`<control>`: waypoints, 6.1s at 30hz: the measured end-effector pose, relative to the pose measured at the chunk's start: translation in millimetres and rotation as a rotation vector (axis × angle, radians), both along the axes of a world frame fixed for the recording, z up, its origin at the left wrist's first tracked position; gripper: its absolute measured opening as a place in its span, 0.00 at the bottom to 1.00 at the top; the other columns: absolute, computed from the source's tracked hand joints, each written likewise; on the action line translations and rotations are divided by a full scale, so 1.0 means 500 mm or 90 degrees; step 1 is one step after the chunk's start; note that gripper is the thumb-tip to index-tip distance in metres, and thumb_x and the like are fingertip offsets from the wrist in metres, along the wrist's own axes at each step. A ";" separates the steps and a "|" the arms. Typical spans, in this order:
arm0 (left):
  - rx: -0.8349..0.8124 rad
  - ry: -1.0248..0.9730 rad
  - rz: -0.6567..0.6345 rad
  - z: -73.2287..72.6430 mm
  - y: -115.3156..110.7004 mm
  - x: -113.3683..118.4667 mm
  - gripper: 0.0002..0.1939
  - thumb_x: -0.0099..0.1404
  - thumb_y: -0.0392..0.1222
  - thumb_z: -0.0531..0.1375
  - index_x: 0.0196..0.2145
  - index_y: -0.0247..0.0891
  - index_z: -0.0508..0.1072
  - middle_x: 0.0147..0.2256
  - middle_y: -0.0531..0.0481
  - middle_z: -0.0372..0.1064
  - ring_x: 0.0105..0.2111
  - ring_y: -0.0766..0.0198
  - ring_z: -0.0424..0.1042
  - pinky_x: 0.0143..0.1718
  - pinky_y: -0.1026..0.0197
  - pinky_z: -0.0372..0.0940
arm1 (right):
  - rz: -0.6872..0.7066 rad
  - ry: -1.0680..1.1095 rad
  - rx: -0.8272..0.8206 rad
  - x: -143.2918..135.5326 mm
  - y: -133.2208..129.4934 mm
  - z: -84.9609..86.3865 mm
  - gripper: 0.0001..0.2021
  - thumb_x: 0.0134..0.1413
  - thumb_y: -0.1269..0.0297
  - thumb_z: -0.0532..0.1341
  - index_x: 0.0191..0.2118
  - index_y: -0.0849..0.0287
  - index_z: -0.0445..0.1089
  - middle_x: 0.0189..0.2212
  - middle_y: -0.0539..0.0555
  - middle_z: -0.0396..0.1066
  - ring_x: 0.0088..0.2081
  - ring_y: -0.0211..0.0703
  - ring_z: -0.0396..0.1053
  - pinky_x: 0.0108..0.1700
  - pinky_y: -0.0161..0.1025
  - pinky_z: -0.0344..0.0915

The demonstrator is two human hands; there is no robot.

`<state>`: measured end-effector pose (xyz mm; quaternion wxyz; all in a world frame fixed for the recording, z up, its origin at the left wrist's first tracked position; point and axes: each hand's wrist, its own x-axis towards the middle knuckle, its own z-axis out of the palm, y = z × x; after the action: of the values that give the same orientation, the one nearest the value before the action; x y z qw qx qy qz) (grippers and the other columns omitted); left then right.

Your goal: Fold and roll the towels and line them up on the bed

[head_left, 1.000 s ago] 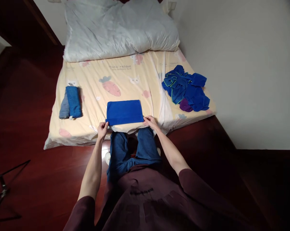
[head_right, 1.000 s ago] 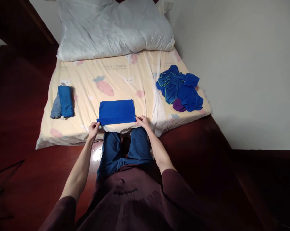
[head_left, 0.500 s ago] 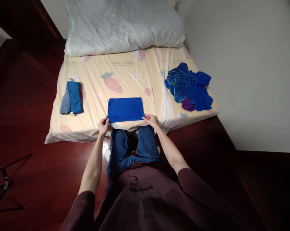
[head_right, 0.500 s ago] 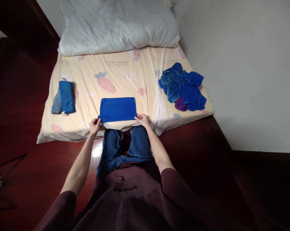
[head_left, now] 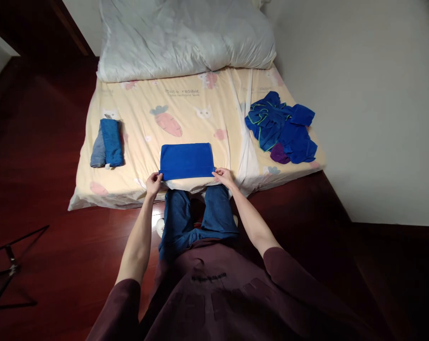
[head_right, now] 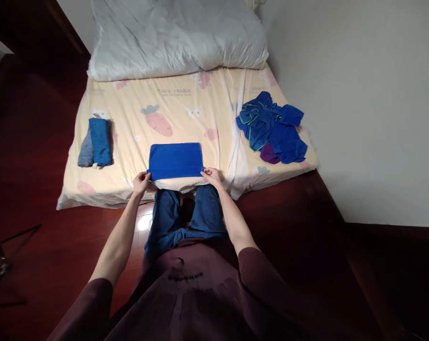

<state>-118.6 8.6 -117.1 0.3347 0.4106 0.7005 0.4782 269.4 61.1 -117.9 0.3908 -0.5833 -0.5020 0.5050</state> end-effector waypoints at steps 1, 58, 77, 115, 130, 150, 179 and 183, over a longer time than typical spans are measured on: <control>-0.011 0.012 0.006 0.002 0.004 0.001 0.16 0.59 0.56 0.64 0.36 0.40 0.74 0.27 0.52 0.69 0.31 0.60 0.70 0.36 0.60 0.65 | -0.005 0.005 0.001 -0.001 0.000 0.000 0.28 0.33 0.37 0.75 0.31 0.56 0.74 0.21 0.51 0.73 0.22 0.44 0.72 0.24 0.39 0.70; -0.001 0.589 -0.432 0.084 -0.015 0.062 0.25 0.62 0.30 0.58 0.56 0.39 0.78 0.51 0.36 0.78 0.55 0.46 0.75 0.64 0.46 0.63 | 0.243 -0.471 0.295 -0.026 -0.019 0.035 0.31 0.53 0.83 0.54 0.60 0.56 0.77 0.62 0.58 0.74 0.66 0.52 0.68 0.71 0.56 0.57; 0.029 0.082 -0.124 0.020 -0.030 0.031 0.22 0.65 0.62 0.60 0.37 0.37 0.75 0.30 0.48 0.72 0.32 0.61 0.70 0.34 0.61 0.67 | 0.009 -0.021 0.116 0.008 0.050 -0.018 0.21 0.48 0.40 0.65 0.27 0.54 0.66 0.26 0.50 0.70 0.32 0.43 0.68 0.36 0.38 0.67; -0.029 0.141 -0.068 0.033 -0.019 0.052 0.20 0.69 0.58 0.56 0.33 0.39 0.74 0.28 0.49 0.72 0.31 0.60 0.69 0.35 0.60 0.63 | -0.076 -0.014 0.122 0.005 0.030 -0.019 0.23 0.46 0.38 0.67 0.27 0.55 0.70 0.27 0.54 0.75 0.34 0.48 0.74 0.39 0.41 0.71; -0.046 0.176 -0.057 0.040 -0.021 0.062 0.18 0.72 0.55 0.55 0.38 0.38 0.75 0.32 0.45 0.75 0.35 0.55 0.74 0.41 0.56 0.67 | -0.109 -0.089 0.112 -0.008 0.034 -0.010 0.21 0.52 0.44 0.67 0.39 0.60 0.76 0.35 0.60 0.79 0.39 0.53 0.77 0.47 0.49 0.75; -0.001 0.568 -0.384 0.064 -0.040 0.090 0.35 0.69 0.36 0.54 0.72 0.29 0.60 0.73 0.31 0.51 0.74 0.39 0.48 0.73 0.36 0.49 | 0.246 -0.557 0.313 -0.050 -0.047 0.082 0.29 0.67 0.69 0.55 0.72 0.57 0.62 0.75 0.58 0.54 0.75 0.54 0.51 0.74 0.59 0.51; 0.021 0.321 -0.314 0.041 -0.012 0.015 0.24 0.60 0.36 0.58 0.53 0.39 0.81 0.52 0.40 0.78 0.55 0.47 0.75 0.60 0.45 0.68 | 0.092 -0.161 0.203 0.032 0.015 0.008 0.25 0.53 0.72 0.56 0.55 0.57 0.79 0.53 0.58 0.79 0.52 0.48 0.76 0.59 0.48 0.72; 0.031 0.129 -0.166 0.006 -0.017 0.023 0.20 0.60 0.45 0.61 0.48 0.37 0.81 0.51 0.38 0.77 0.50 0.49 0.77 0.56 0.46 0.71 | 0.082 -0.056 0.155 0.026 0.035 -0.004 0.22 0.47 0.71 0.59 0.49 0.58 0.79 0.52 0.57 0.79 0.50 0.48 0.77 0.55 0.44 0.73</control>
<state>-107.2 0.0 -113.9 0.3120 0.5522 0.6595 0.4035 282.4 78.6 -120.1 0.4030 -0.5196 -0.6127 0.4385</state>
